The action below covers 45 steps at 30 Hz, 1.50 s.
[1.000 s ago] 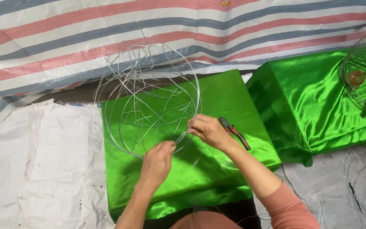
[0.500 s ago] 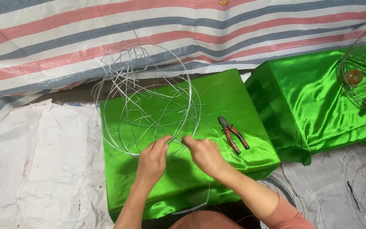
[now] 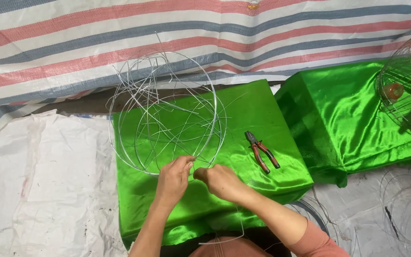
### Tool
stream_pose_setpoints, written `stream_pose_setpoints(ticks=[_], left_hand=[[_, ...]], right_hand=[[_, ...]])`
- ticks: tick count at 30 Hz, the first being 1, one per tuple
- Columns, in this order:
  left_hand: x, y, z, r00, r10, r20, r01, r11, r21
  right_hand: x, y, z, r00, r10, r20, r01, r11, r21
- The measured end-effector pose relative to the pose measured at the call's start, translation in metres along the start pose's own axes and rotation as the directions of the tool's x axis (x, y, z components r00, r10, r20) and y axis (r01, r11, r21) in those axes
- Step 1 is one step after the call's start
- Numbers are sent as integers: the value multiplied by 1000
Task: The person is assembling a complex wire structure, likely a birdcage or decorative frame, by cutting, bending, and weaving metal wires using pliers.
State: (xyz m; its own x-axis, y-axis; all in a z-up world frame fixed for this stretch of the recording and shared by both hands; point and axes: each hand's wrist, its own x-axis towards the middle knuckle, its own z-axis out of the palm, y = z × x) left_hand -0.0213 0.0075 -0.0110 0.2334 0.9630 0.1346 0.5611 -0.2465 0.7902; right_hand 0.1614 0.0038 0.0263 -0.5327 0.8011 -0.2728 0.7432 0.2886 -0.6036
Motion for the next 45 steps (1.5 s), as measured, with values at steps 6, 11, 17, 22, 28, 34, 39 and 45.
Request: stream_pose_setpoints(ticks=[6, 11, 17, 22, 28, 34, 39, 45], left_hand=[[-1, 16, -26, 967, 39, 253, -84, 982, 168], [-3, 11, -31, 940, 152, 304, -199, 972, 128], [-5, -1, -35, 957, 195, 213, -213, 975, 68], [-7, -13, -24, 966, 202, 160, -221, 968, 114], [0, -4, -29, 960, 215, 182, -245, 956, 163], [3, -1, -32, 944, 254, 212, -289, 945, 153], [-5, -14, -9, 943, 284, 173, -299, 952, 68], [-17, -37, 11, 954, 293, 63, -300, 930, 212]], right_hand=[[15, 29, -7, 986, 68, 154, -90, 986, 143], [12, 4, -37, 981, 39, 191, -57, 994, 89], [27, 22, -19, 970, -33, 240, 35, 999, -7], [19, 13, -27, 949, -63, 310, 69, 998, -8], [11, 27, -23, 881, -185, 436, 38, 945, 325], [2, 30, -22, 875, -355, 328, -41, 622, 782], [2, 14, -26, 921, -304, 244, -71, 483, 873], [15, -10, -24, 973, -58, 222, -215, 103, 971]])
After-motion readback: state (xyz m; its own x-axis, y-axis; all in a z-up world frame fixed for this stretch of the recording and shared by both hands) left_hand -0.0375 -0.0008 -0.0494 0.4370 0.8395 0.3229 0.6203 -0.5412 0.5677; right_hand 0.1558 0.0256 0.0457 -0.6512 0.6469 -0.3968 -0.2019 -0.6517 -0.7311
